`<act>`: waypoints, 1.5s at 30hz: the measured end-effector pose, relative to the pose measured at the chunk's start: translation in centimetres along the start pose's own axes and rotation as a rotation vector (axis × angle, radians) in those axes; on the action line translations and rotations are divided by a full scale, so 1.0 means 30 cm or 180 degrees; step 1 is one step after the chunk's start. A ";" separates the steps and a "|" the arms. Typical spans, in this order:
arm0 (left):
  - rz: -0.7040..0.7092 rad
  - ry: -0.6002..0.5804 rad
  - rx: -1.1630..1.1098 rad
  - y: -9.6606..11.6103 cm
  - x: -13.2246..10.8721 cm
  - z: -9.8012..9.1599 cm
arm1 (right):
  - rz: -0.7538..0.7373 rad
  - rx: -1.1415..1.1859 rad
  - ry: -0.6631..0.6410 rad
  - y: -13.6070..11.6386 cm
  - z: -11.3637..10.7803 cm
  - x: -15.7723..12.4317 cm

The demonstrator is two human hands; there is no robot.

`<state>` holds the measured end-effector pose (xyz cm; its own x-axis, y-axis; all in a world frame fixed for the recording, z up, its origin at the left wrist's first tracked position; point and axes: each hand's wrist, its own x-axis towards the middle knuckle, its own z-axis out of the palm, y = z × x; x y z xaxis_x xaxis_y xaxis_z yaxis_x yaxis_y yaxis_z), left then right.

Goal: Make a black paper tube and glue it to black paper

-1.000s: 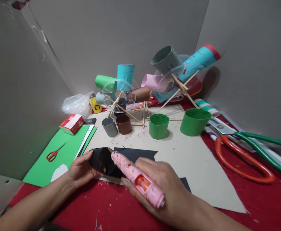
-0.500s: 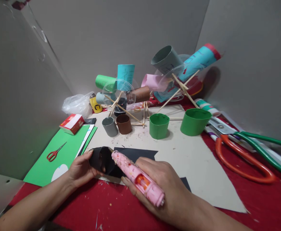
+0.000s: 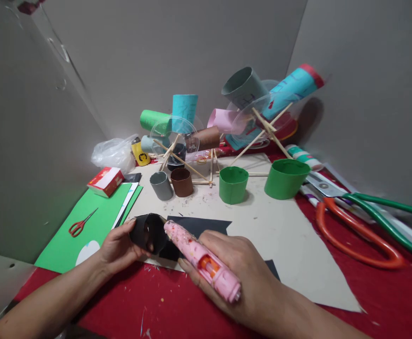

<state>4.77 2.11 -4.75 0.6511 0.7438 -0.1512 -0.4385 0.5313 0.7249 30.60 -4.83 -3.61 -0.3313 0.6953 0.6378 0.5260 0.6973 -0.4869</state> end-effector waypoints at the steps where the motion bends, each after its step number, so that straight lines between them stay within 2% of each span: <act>1: 0.0003 0.0006 -0.0003 0.000 0.000 -0.001 | -0.0020 0.0009 0.0005 0.000 0.000 0.000; 28: 0.0079 0.0195 -0.0065 0.007 0.000 0.013 | 0.0129 -0.0004 0.0001 -0.008 0.000 0.006; 37: 0.0092 0.0086 -0.0050 0.011 0.002 0.012 | 0.0110 -0.0014 0.0020 -0.012 -0.003 0.011; 45: 0.0121 0.0141 -0.0039 0.012 0.003 0.019 | 0.0042 -0.0039 0.0117 -0.015 -0.003 0.012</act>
<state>5.02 2.12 -4.12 0.6057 0.7807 -0.1536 -0.4701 0.5069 0.7225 30.31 -4.92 -3.11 -0.2953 0.6975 0.6529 0.5399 0.6856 -0.4883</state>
